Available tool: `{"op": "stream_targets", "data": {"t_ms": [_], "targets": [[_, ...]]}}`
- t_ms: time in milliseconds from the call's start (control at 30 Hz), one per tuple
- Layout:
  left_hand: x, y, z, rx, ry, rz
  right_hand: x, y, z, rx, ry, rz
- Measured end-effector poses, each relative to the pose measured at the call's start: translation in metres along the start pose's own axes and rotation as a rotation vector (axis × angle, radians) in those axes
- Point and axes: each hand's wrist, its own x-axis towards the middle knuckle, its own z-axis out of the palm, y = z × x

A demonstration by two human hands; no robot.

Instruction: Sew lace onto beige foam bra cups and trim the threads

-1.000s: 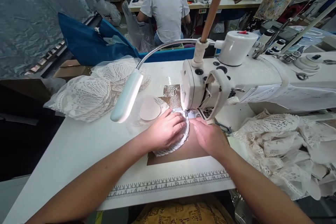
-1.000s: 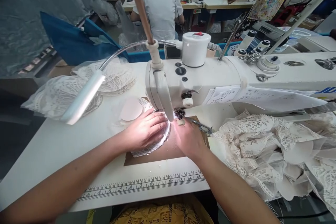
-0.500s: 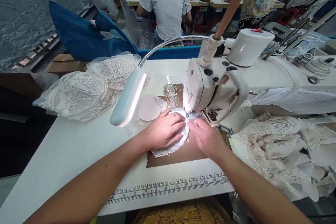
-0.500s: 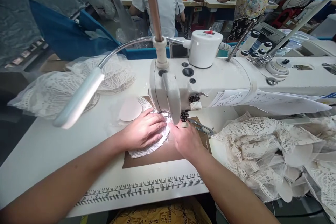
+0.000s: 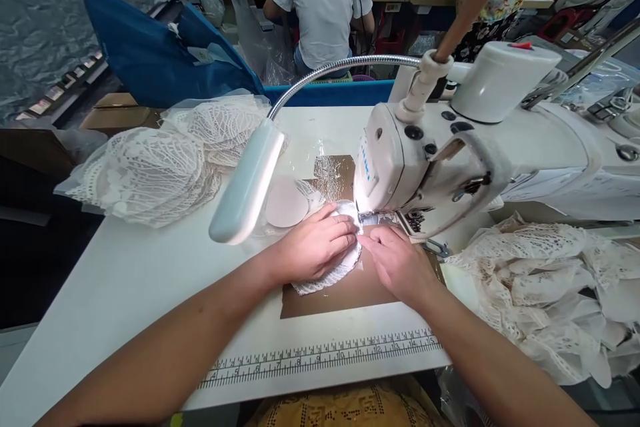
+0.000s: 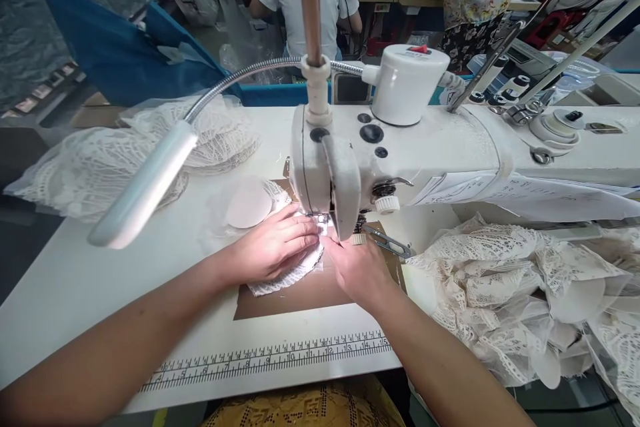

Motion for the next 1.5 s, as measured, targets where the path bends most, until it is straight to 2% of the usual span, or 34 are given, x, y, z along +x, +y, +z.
{"op": "stream_targets", "data": {"t_ms": [200, 500, 667, 833, 1000, 1200, 1367, 1500], "targets": [[-0.0022, -0.0033, -0.0002, 0.007, -0.039, 0.004, -0.0023, 0.0027, 0.0045, -0.012, -0.019, 0.036], [0.0000, -0.0031, 0.0019, 0.015, 0.003, -0.048, -0.0005, 0.0006, 0.0096, -0.039, -0.019, 0.092], [0.0014, -0.0043, 0.0032, 0.036, -0.015, -0.074, 0.0009, -0.0003, 0.0089, -0.049, -0.037, 0.131], [0.0004, -0.0034, 0.0031, 0.051, -0.026, -0.085, -0.0026, 0.0018, 0.0055, -0.020, -0.040, 0.110], [-0.0013, -0.0055, 0.0015, 0.069, -0.049, -0.024, -0.0028, 0.0019, 0.0053, -0.053, -0.059, 0.071], [-0.0011, -0.0071, 0.0011, 0.065, -0.046, -0.001, -0.0009, 0.0000, 0.0064, -0.119, -0.003, 0.046], [0.0008, -0.0037, 0.0047, 0.075, -0.004, -0.065, 0.0013, -0.0034, 0.0058, -0.170, -0.005, 0.090], [0.0004, -0.0033, 0.0065, 0.083, 0.002, -0.082, 0.0002, -0.0021, 0.0058, -0.126, 0.021, 0.113]]}}
